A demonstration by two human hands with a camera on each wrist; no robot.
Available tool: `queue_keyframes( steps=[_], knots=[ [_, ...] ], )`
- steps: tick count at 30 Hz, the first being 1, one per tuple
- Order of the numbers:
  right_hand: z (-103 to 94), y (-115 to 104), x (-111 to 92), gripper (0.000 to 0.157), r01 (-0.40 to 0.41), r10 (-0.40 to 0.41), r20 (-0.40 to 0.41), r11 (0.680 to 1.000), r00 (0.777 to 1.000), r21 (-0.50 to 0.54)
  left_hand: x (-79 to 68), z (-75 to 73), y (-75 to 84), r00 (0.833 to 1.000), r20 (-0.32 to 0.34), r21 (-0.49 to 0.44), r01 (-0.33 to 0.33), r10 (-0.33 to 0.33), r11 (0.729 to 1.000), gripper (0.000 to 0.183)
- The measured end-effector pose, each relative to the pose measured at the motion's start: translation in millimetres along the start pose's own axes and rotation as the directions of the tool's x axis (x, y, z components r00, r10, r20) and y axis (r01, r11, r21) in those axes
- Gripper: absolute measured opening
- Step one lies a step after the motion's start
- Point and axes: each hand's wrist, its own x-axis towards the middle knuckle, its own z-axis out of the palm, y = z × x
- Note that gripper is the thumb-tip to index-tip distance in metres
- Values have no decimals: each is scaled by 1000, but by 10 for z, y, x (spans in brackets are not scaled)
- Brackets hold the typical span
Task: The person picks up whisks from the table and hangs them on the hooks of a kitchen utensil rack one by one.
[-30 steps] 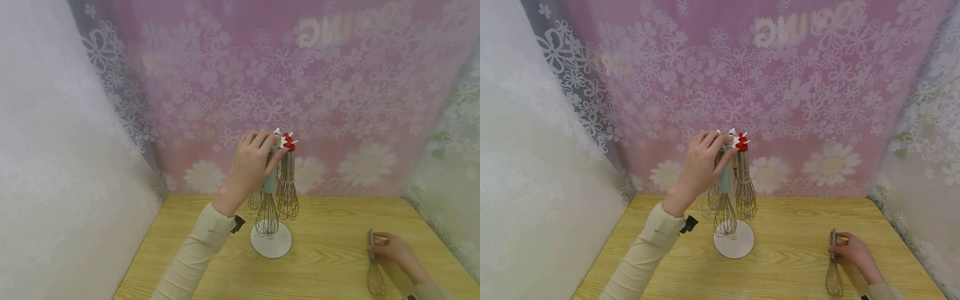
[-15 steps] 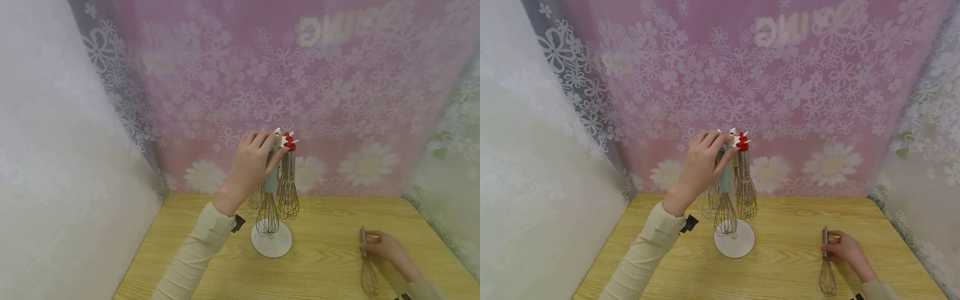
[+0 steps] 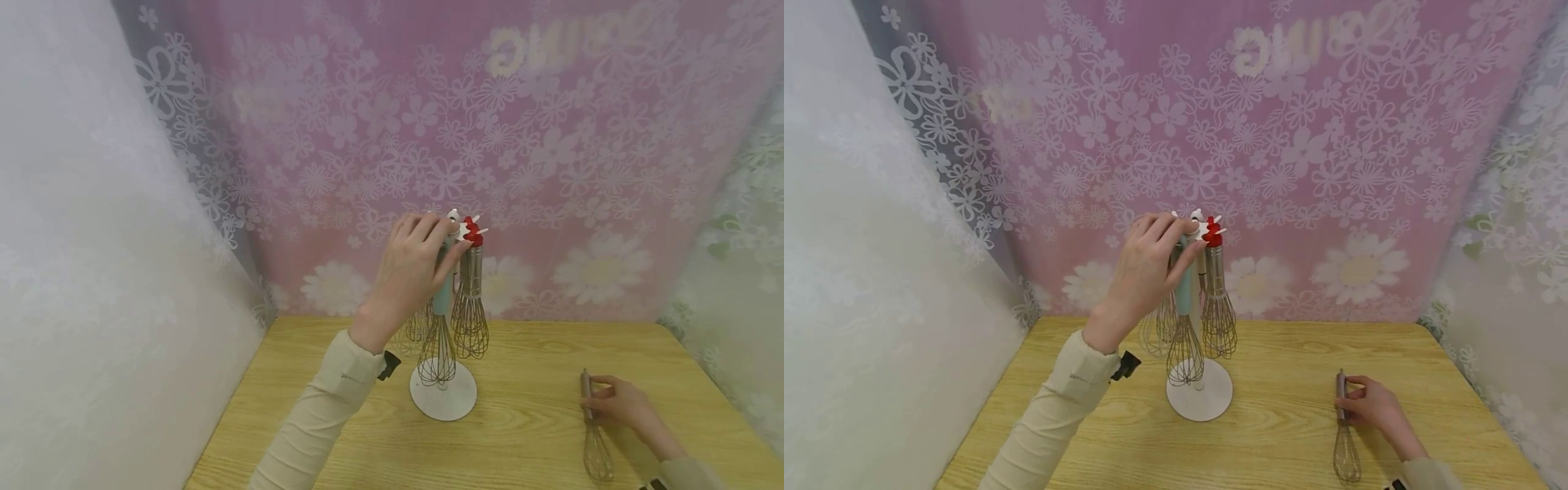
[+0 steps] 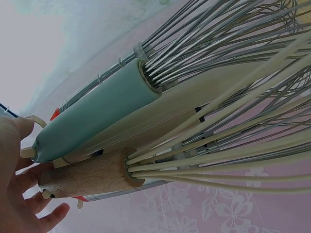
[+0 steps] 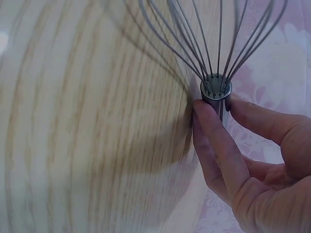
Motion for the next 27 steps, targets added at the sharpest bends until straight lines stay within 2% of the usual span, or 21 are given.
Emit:
queue_keyframes(
  steps=[3,10,27],
  knots=[
    [23,-11,21,79,1,-2,8,999,1000,34,4,9,0,1000,2,-1,4,-4,1000,26],
    [57,-68,70,79,20,-20,8,999,1000,-38,8,27,1,1000,-5,-6,7,-7,1000,26],
    [189,-120,98,79,61,-61,3,995,998,-79,7,18,3,1000,-4,-19,5,-5,1000,25]
  ],
)
